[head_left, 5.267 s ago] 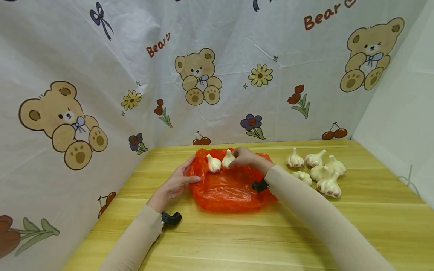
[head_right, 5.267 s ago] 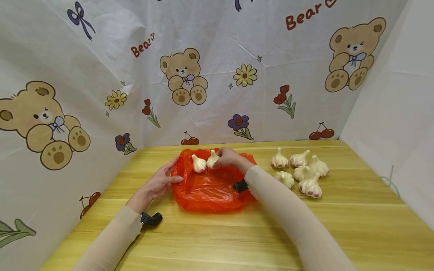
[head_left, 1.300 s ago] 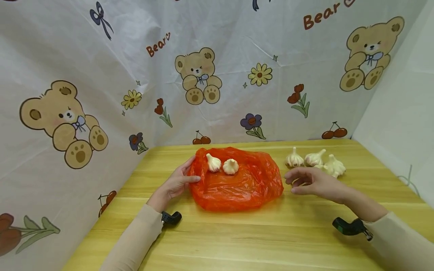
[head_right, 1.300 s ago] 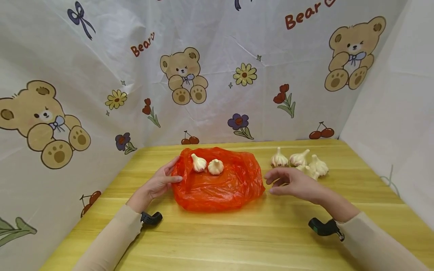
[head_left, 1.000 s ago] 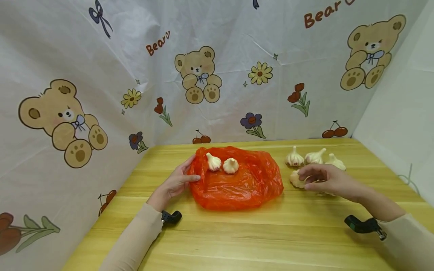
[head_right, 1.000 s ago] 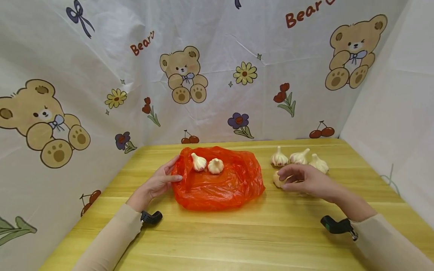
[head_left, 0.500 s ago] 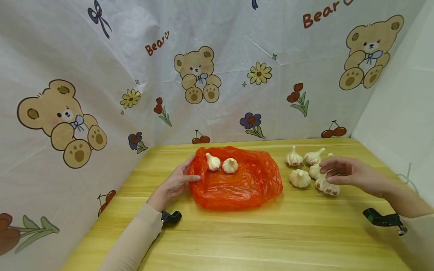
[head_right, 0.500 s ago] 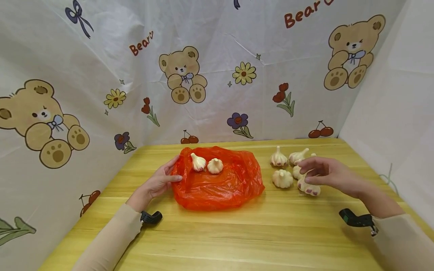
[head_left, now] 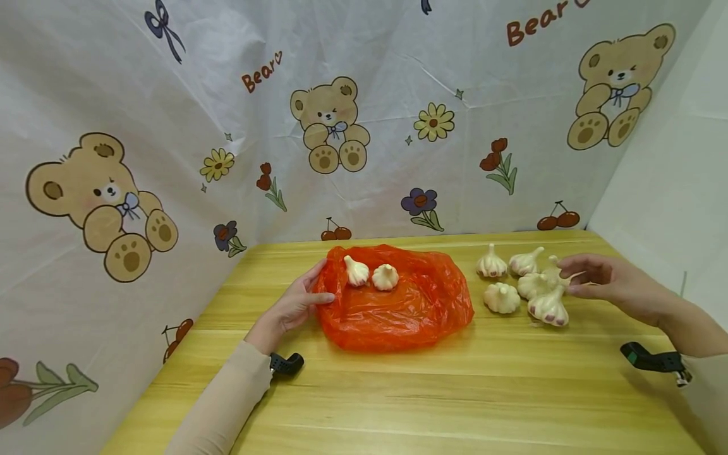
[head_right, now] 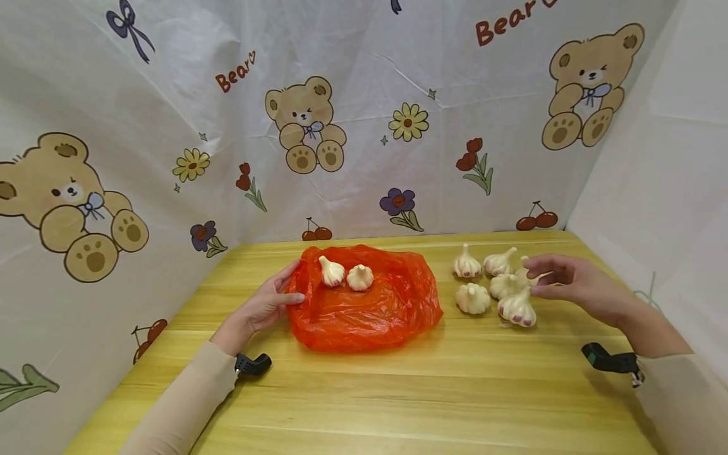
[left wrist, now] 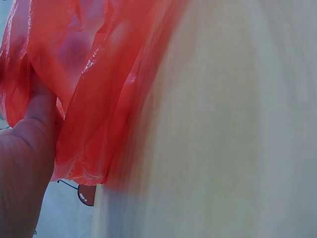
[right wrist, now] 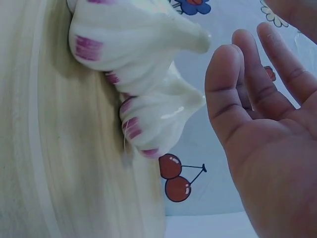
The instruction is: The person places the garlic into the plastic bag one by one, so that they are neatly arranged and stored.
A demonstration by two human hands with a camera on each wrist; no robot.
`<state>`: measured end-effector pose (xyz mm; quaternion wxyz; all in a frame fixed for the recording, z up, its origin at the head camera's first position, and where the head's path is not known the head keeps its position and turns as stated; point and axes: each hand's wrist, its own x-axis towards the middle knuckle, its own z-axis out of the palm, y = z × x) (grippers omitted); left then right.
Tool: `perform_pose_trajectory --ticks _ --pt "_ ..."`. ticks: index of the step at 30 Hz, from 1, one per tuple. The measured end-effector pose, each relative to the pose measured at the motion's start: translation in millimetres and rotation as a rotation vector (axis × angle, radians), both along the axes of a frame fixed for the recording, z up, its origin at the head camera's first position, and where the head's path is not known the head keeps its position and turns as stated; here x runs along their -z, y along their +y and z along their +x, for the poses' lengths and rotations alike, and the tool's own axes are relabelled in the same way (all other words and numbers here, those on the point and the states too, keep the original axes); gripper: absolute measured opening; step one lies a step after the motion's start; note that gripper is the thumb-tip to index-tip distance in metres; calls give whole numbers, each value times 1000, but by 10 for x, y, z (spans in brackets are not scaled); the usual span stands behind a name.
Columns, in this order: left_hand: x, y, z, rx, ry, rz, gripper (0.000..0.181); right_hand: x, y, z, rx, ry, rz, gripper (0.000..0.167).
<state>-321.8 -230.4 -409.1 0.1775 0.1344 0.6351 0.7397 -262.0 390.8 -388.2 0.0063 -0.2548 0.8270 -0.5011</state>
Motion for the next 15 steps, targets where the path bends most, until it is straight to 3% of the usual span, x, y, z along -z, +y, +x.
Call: perform_pose_trajectory --ticks 5,11,15 --pt "-11 3 3 -7 1 -2 99 71 27 -29 -18 -1 3 43" --pt "-21 -3 4 -4 7 -11 98 145 53 -48 -101 -40 -47 45" --pt "-17 -7 1 -4 6 -17 98 184 47 -49 -79 -71 -19 42"
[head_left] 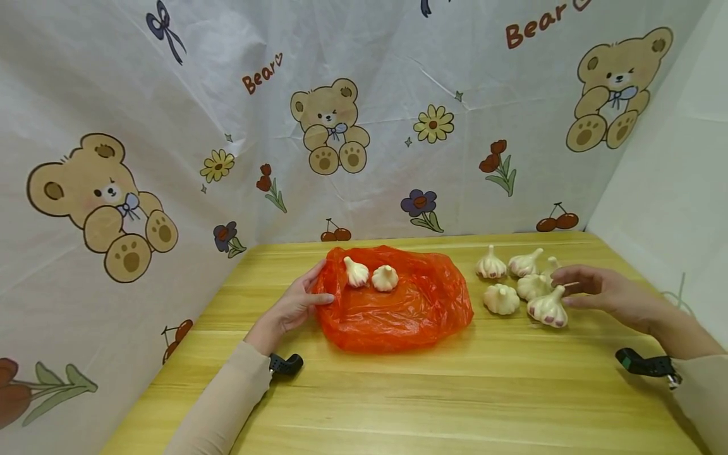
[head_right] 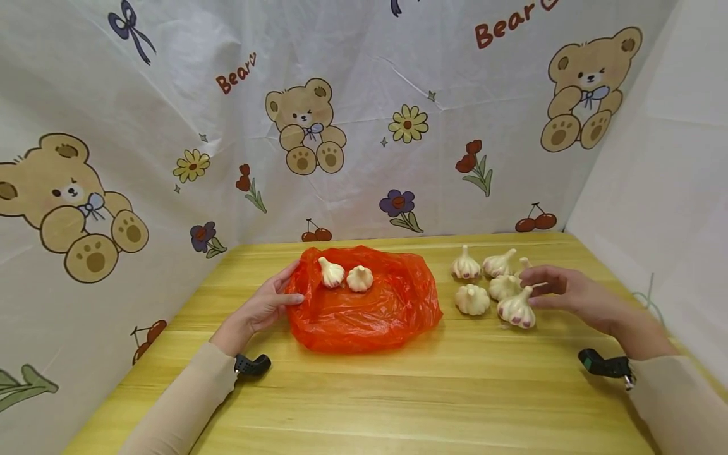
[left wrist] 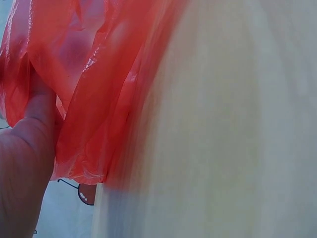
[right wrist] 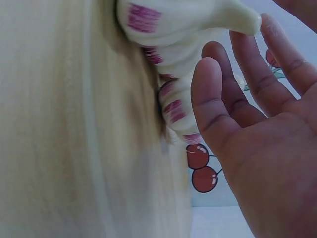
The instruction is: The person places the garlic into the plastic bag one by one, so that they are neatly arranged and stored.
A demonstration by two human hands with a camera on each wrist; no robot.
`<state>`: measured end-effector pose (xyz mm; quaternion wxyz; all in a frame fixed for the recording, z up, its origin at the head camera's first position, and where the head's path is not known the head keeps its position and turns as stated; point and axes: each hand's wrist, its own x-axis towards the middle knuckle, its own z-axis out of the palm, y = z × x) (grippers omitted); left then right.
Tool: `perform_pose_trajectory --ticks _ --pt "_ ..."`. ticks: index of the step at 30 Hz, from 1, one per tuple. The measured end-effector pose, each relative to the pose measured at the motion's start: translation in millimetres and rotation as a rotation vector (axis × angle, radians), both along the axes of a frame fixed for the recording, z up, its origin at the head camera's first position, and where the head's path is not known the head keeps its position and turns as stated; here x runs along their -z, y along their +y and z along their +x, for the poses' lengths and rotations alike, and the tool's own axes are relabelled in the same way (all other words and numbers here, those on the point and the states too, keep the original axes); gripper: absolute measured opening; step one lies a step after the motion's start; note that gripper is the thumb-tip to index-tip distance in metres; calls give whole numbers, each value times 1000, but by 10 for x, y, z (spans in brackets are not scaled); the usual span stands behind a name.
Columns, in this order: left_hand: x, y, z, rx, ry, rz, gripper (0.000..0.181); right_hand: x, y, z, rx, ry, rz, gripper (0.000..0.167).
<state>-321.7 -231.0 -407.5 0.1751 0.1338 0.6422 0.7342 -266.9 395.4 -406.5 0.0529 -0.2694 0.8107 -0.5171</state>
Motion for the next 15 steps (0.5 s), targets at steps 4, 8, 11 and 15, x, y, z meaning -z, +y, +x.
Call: perform_pose_trajectory --ticks 4,8,11,15 --pt "10 0 4 1 -3 2 97 36 -31 0 57 -3 63 43" --pt "5 0 6 -5 -2 3 97 72 -58 -8 90 -12 101 43" --pt "1 -1 7 -6 3 -3 97 99 -65 -12 88 -51 108 44" --pt "1 1 8 -3 -1 -10 98 131 -57 -11 55 -91 115 47"
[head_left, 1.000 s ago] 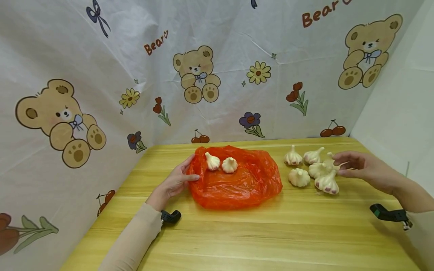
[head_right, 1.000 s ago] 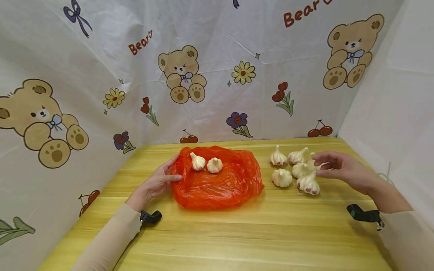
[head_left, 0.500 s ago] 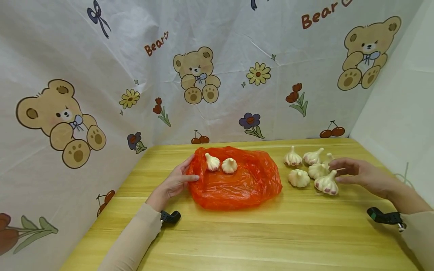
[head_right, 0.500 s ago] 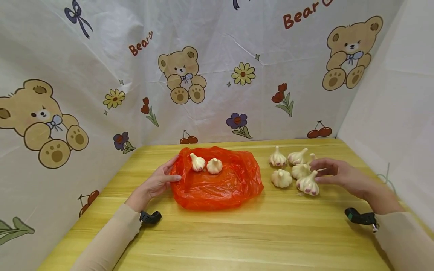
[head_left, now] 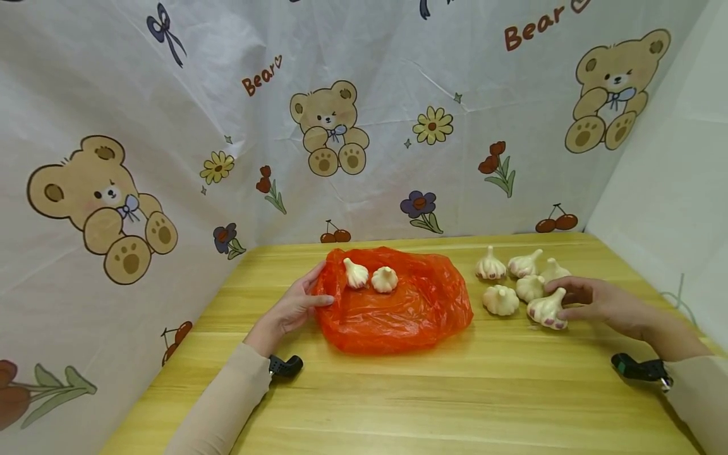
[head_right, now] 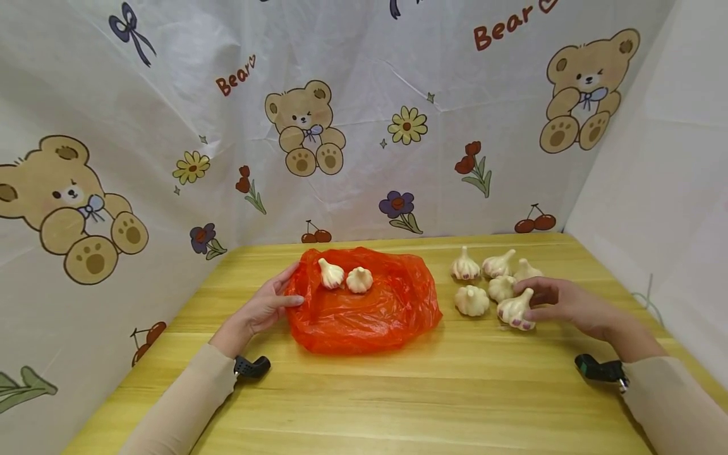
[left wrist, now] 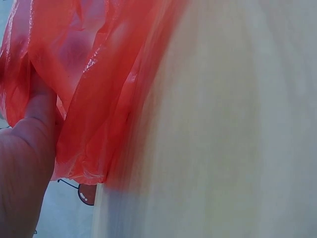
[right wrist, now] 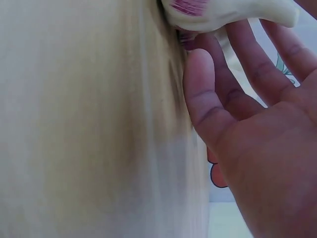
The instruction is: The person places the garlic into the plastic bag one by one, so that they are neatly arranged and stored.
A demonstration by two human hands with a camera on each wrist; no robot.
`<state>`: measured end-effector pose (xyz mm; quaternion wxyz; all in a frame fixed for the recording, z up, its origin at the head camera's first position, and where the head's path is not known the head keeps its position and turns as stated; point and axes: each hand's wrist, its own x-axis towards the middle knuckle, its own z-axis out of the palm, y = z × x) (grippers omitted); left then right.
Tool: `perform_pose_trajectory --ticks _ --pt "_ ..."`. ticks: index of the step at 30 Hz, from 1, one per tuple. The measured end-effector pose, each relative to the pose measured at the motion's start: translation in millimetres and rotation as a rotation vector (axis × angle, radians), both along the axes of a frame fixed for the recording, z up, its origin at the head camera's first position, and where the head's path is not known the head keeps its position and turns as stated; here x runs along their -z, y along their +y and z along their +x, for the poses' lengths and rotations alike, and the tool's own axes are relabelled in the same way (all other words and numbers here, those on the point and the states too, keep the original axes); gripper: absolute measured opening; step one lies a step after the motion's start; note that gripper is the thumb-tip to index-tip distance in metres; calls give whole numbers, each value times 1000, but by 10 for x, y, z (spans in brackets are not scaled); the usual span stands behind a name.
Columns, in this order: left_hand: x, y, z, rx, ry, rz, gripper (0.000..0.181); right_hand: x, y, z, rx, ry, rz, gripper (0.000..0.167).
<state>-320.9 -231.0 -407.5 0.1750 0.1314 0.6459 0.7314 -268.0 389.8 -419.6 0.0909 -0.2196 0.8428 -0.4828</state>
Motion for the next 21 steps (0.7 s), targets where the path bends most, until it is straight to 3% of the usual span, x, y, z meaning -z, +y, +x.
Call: perform_pose_trajectory --ticks 21 --pt "19 3 -16 -6 1 7 98 52 11 16 -106 46 69 52"
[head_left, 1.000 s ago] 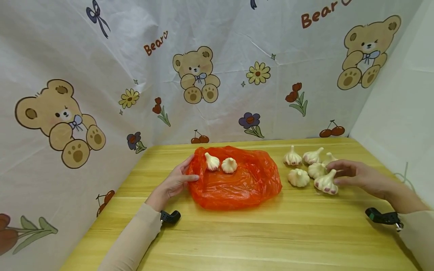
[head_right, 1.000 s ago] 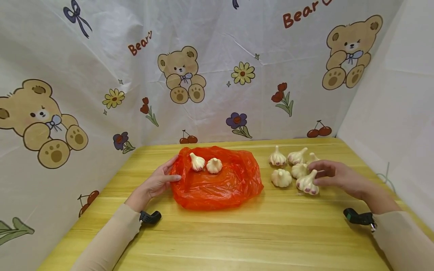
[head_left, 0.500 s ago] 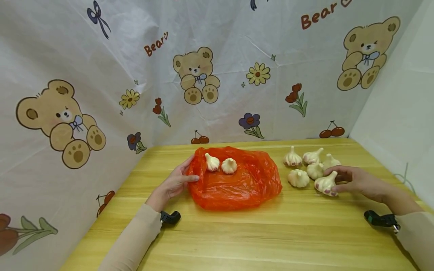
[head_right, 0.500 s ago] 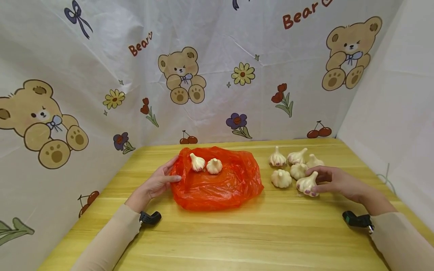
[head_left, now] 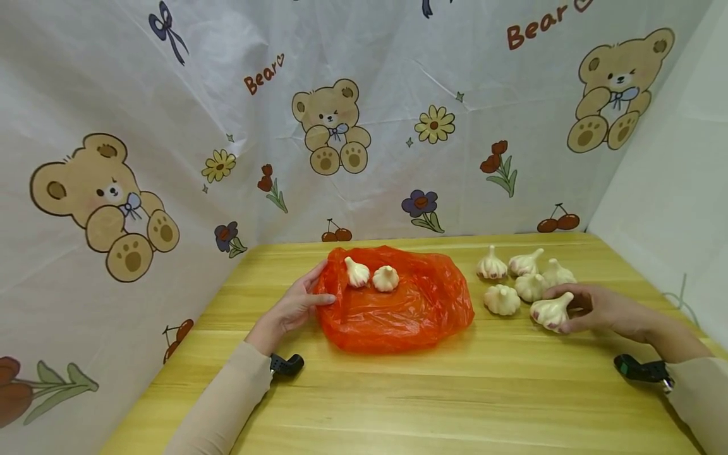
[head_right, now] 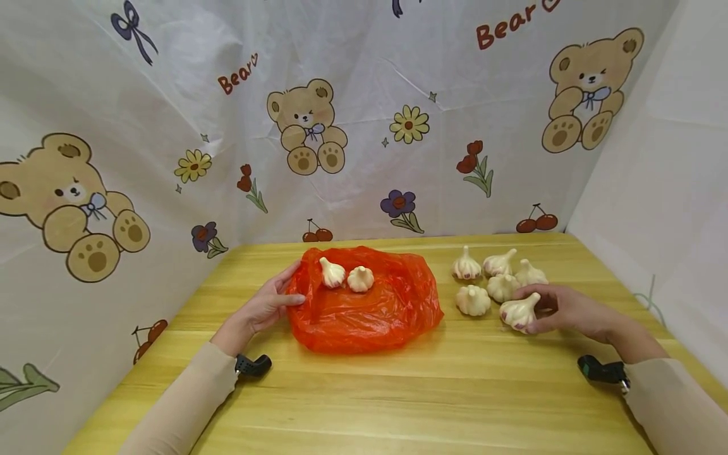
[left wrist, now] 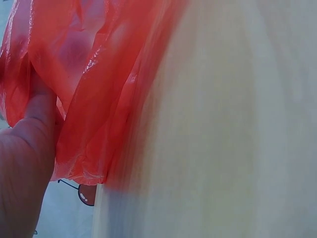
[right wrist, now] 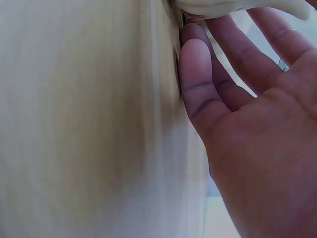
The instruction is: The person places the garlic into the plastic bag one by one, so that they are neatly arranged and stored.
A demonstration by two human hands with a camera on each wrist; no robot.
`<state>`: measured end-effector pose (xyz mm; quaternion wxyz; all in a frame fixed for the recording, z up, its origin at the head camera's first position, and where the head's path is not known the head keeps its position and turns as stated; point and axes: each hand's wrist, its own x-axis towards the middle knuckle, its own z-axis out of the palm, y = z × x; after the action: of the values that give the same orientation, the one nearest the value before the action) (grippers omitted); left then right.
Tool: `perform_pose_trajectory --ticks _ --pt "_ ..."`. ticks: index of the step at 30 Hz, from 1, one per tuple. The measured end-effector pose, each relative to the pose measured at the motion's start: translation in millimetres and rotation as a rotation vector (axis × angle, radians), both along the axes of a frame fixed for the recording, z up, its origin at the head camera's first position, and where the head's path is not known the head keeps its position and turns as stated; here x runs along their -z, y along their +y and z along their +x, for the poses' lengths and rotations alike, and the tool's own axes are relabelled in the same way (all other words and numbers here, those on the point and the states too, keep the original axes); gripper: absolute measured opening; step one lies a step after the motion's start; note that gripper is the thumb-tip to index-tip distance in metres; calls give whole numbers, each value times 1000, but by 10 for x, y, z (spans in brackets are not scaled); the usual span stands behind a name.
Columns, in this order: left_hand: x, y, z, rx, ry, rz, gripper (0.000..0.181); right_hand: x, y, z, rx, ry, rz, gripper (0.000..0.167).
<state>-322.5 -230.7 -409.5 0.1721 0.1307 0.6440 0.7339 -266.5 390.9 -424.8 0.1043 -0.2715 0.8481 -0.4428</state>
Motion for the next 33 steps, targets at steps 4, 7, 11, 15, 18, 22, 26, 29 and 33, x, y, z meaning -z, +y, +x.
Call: perform_pose_trajectory --ticks 4,7,11,15,18,22,26,29,33 --pt "-3 4 12 -5 5 -5 98 -3 7 1 -9 -7 19 55" --pt "-10 5 18 -5 6 -4 98 -16 -3 11 -9 -3 35 58" --pt "-7 3 16 -5 5 -2 98 -26 -22 20 4 14 51 60" --pt "2 -3 13 5 3 1 98 -21 -28 27 6 25 53 62" --pt "13 -4 10 15 2 5 98 -14 -20 35 -5 34 48 62" --pt "19 -1 9 20 8 6 97 -19 -9 41 -37 36 35 61" --pt "11 3 9 20 12 7 97 -47 -12 35 -83 27 19 59" --pt "8 5 8 22 10 8 97 -84 -20 34 -112 -6 -6 61" --pt "8 5 12 25 7 9 97 -147 -43 51 -138 -51 -39 63"
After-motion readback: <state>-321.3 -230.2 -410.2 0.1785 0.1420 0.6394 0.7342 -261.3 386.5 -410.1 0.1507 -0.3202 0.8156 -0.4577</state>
